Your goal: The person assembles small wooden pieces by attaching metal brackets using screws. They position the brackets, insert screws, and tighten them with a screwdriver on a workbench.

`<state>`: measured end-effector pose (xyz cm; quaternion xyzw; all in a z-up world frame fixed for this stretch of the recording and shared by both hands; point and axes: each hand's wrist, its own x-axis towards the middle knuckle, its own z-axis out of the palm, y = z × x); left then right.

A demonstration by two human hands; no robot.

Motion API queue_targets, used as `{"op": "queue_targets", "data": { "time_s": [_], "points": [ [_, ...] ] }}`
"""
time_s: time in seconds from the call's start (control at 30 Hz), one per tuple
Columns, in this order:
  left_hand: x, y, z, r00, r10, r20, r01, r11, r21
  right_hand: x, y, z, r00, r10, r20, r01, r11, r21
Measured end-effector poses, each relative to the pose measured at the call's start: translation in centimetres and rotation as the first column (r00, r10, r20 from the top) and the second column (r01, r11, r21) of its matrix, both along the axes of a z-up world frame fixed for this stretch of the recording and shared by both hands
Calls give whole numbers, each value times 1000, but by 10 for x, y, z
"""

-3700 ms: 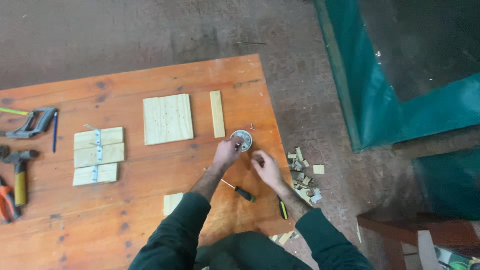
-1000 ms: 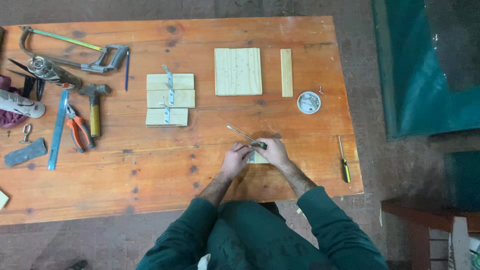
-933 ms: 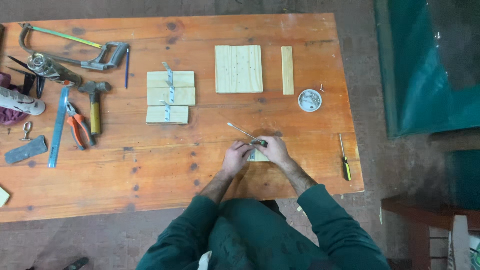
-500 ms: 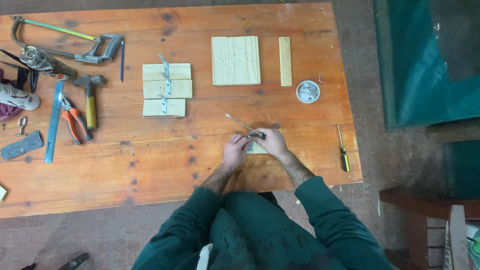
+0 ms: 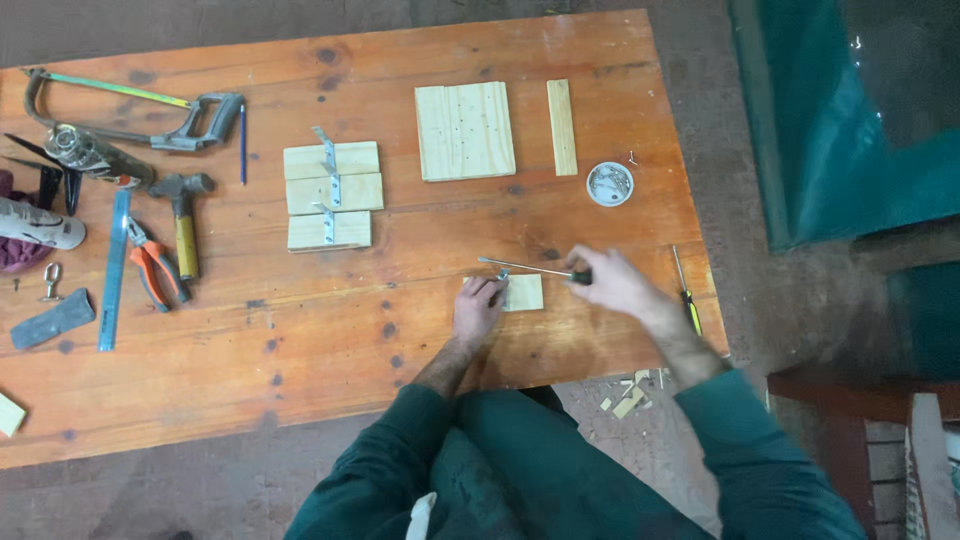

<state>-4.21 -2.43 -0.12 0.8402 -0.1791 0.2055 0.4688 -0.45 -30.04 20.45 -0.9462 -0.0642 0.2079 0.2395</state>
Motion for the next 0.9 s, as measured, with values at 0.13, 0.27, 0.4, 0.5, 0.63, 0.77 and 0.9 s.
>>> {"op": "queue_targets", "data": {
  "time_s": [0.13, 0.27, 0.4, 0.5, 0.63, 0.77, 0.9],
  "points": [
    [-1, 0, -3, 1000, 24, -9, -24, 1000, 2, 12, 4, 101, 962, 271, -11, -262, 916, -303],
    [-2, 1, 5, 1000, 20, -23, -20, 1000, -12, 16, 22, 126, 942, 332, -38, -320, 862, -392],
    [0, 1, 5, 999, 17, -37, -20, 998, -60, 19, 38, 121, 892, 451, -14, -390, 754, -528],
    [1, 1, -8, 998, 34, -51, -37, 998, -53, 21, 47, 112, 858, 514, 3, -417, 698, -582],
    [-7, 1, 26, 982, 82, -172, -100, 990, -99, 20, 59, 107, 831, 556, 11, -443, 674, -591],
    [-7, 1, 13, 970, 41, -238, -74, 989, -130, 22, 71, 105, 813, 582, 11, -475, 675, -564],
    [-6, 1, 8, 978, 63, -199, -82, 993, -87, 23, 83, 105, 788, 615, 10, -501, 652, -569]
  ]
}}
